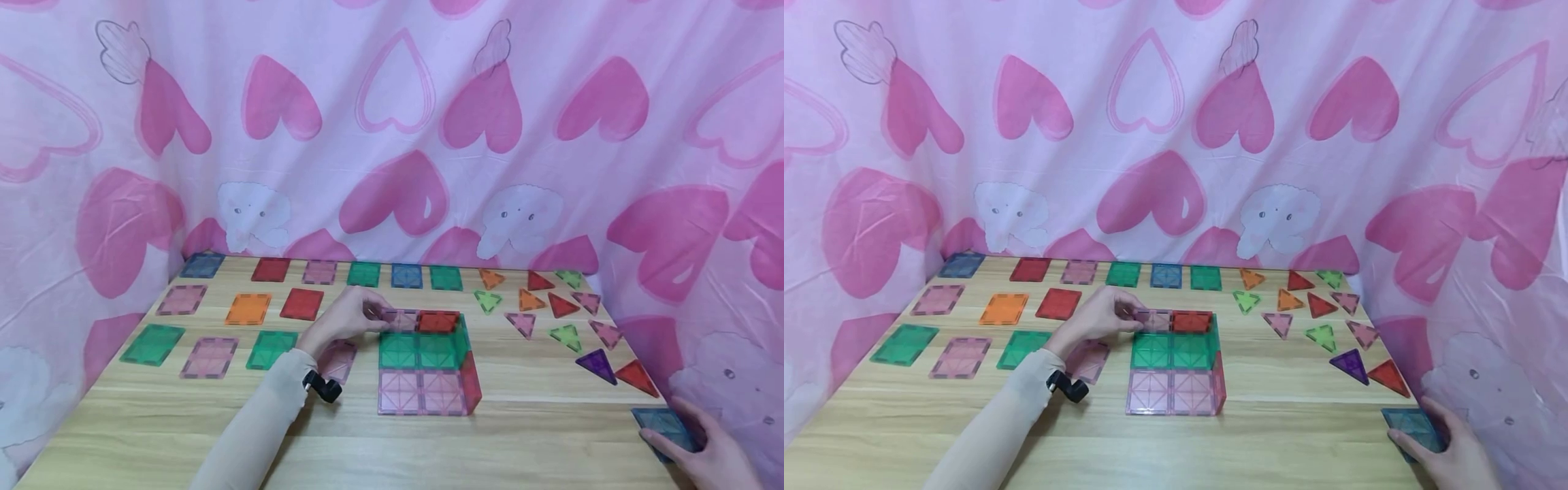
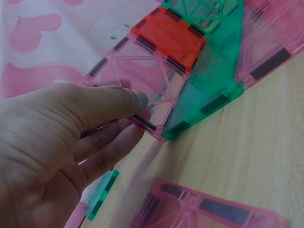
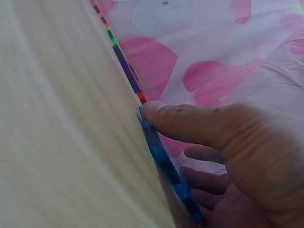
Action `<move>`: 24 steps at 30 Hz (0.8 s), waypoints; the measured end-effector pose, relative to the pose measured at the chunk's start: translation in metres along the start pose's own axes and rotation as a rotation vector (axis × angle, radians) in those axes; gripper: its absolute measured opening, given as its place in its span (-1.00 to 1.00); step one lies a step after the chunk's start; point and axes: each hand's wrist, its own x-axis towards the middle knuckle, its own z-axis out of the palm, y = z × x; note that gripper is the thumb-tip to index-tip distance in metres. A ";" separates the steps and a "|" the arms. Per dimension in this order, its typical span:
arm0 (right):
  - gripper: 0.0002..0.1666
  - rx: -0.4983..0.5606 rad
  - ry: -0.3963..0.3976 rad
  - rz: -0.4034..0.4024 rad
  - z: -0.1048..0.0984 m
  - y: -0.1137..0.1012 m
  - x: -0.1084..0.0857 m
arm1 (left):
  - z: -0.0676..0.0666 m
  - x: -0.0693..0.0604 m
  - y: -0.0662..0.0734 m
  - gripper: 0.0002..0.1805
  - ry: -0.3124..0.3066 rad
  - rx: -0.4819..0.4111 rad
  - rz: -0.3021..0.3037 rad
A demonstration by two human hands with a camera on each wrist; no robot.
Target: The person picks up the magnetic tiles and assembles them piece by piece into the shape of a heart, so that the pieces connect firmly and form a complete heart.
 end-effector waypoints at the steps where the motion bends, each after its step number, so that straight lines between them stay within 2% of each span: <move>1: 0.49 -0.005 0.005 0.003 0.000 0.000 0.000 | 0.000 0.000 0.000 -0.77 0.001 -0.002 0.001; 6: 0.47 0.007 0.072 0.037 0.002 0.000 -0.002 | 0.001 0.001 -0.001 -0.77 -0.003 0.003 0.003; 9: 0.49 -0.028 0.136 -0.017 0.002 0.000 -0.003 | 0.001 0.000 -0.001 -0.77 -0.003 0.005 0.002; 12: 0.44 -0.060 0.175 -0.105 0.003 -0.001 -0.003 | 0.001 0.000 0.000 -0.78 -0.002 0.006 0.002; 14: 0.36 -0.017 0.177 -0.151 0.005 -0.001 -0.005 | 0.001 0.000 0.000 -0.79 -0.003 0.006 0.002; 16: 0.19 0.082 0.179 -0.200 0.010 -0.003 -0.007 | 0.001 0.000 0.001 -0.79 -0.004 0.012 0.003; 18: -0.10 0.242 0.171 -0.259 0.015 -0.005 -0.008 | 0.001 0.000 0.001 -0.79 -0.006 0.017 0.001; 20: -0.37 0.384 0.149 -0.351 0.021 -0.007 -0.008 | 0.001 0.000 0.001 -0.78 -0.006 0.022 -0.003; 22: -0.47 0.573 0.066 -0.447 0.025 -0.008 -0.008 | 0.001 0.000 0.001 -0.78 -0.005 0.027 -0.008; 24: -0.44 0.723 -0.039 -0.533 0.029 -0.009 -0.009 | 0.001 0.000 0.001 -0.77 -0.003 0.032 -0.010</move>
